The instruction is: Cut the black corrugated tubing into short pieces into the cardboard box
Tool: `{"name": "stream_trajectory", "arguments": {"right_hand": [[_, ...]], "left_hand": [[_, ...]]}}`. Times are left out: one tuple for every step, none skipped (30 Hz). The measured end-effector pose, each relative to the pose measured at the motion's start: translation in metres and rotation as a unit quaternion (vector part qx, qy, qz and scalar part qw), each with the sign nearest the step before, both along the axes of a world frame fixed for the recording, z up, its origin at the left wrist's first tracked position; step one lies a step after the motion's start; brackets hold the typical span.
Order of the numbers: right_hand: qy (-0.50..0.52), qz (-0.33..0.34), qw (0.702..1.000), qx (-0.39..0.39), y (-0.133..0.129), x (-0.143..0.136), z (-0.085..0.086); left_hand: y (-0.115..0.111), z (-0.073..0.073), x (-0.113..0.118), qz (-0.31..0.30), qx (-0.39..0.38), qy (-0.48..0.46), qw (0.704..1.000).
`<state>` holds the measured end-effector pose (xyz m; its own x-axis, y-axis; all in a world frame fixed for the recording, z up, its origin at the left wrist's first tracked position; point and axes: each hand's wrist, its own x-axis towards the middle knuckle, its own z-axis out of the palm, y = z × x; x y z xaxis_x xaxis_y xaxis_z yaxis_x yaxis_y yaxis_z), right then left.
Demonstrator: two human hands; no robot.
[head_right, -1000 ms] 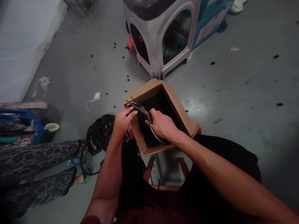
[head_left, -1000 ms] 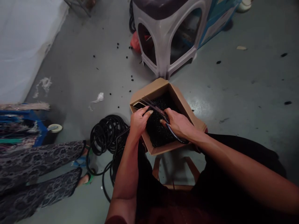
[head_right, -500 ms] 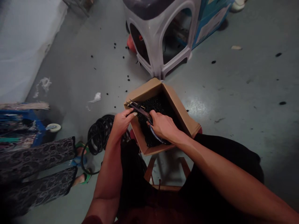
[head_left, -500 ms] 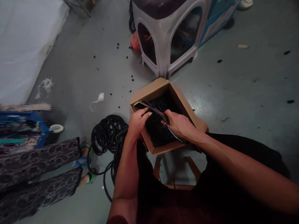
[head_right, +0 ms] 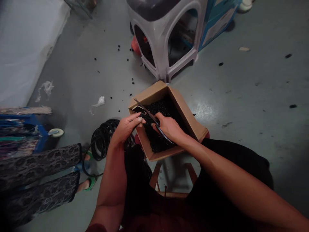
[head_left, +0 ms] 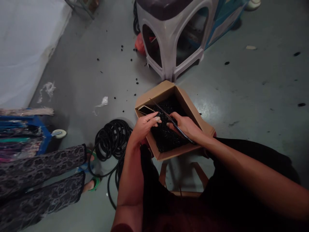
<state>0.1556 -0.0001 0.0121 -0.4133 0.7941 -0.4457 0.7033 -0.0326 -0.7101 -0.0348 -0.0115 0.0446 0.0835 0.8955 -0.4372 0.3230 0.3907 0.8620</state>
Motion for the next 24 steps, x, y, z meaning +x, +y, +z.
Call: {"name": "stream_trajectory", "arguments": {"right_hand": [[0.015, -0.014, 1.0, -0.006, 0.001, 0.0, 0.001], [0.031, -0.029, 0.999, -0.01, 0.002, 0.0, 0.002], [0.047, -0.045, 0.998, -0.01, 0.003, 0.0, 0.003], [0.065, -0.062, 0.996, -0.01, 0.005, 0.0, 0.004], [0.086, -0.078, 0.993, -0.01, 0.006, 0.001, 0.004], [0.112, -0.094, 0.989, -0.012, 0.007, 0.001, 0.004], [0.141, -0.108, 0.984, -0.019, 0.008, 0.002, 0.004], [0.172, -0.12, 0.977, -0.029, 0.009, 0.002, 0.004], [0.203, -0.131, 0.969, -0.041, 0.01, 0.003, 0.004], [0.233, -0.142, 0.961, -0.054, 0.012, 0.003, 0.004], [0.26, -0.155, 0.951, -0.066, 0.013, 0.003, 0.005], [0.283, -0.166, 0.941, -0.077, 0.014, 0.004, 0.007], [0.304, -0.174, 0.933, -0.086, 0.015, 0.004, 0.009], [0.323, -0.178, 0.925, -0.094, 0.016, 0.004, 0.011], [0.339, -0.18, 0.918, -0.097, 0.017, 0.004, 0.013], [0.349, -0.181, 0.915, -0.096, 0.017, 0.005, 0.014], [0.351, -0.181, 0.915, -0.09, 0.018, 0.005, 0.015], [0.347, -0.181, 0.917, -0.082, 0.019, 0.006, 0.016], [0.339, -0.181, 0.92, -0.072, 0.02, 0.006, 0.015], [0.329, -0.182, 0.925, -0.063, 0.021, 0.007, 0.014], [0.32, -0.184, 0.928, -0.056, 0.021, 0.008, 0.013], [0.314, -0.189, 0.929, -0.051, 0.022, 0.008, 0.011], [0.312, -0.198, 0.928, -0.046, 0.023, 0.009, 0.008], [0.313, -0.209, 0.926, -0.042, 0.023, 0.01, 0.005]], "left_hand": [[-0.001, 0.002, 0.002, 0.011, -0.013, -0.04, 0.999], [-0.001, 0.004, 0.003, 0.02, -0.023, -0.08, 0.996], [-0.001, 0.004, 0.004, 0.03, -0.03, -0.115, 0.992], [-0.002, 0.004, 0.005, 0.04, -0.036, -0.145, 0.988], [-0.002, 0.004, 0.005, 0.05, -0.041, -0.167, 0.984], [-0.002, 0.003, 0.005, 0.057, -0.046, -0.183, 0.98], [-0.002, 0.002, 0.005, 0.06, -0.051, -0.192, 0.978], [-0.002, 0.001, 0.006, 0.061, -0.057, -0.196, 0.977], [-0.002, -0.001, 0.007, 0.058, -0.064, -0.195, 0.977], [-0.002, -0.002, 0.009, 0.051, -0.07, -0.192, 0.978], [-0.002, -0.003, 0.011, 0.039, -0.076, -0.186, 0.979], [-0.002, -0.003, 0.014, 0.028, -0.082, -0.177, 0.98], [-0.002, -0.004, 0.017, 0.017, -0.088, -0.168, 0.982], [-0.003, -0.004, 0.021, 0.007, -0.095, -0.158, 0.983], [-0.003, -0.004, 0.024, 0.002, -0.102, -0.149, 0.984], [-0.003, -0.004, 0.027, -0.001, -0.109, -0.14, 0.984], [-0.003, -0.005, 0.029, -0.001, -0.114, -0.131, 0.985], [-0.003, -0.005, 0.031, -0.001, -0.117, -0.123, 0.985], [-0.003, -0.005, 0.033, -0.003, -0.119, -0.119, 0.986], [-0.004, -0.006, 0.034, -0.004, -0.118, -0.119, 0.986], [-0.004, -0.008, 0.034, -0.008, -0.116, -0.124, 0.985], [-0.004, -0.01, 0.034, -0.016, -0.112, -0.133, 0.985], [-0.004, -0.012, 0.034, -0.024, -0.106, -0.14, 0.984], [-0.005, -0.015, 0.034, -0.031, -0.097, -0.142, 0.985]]}}
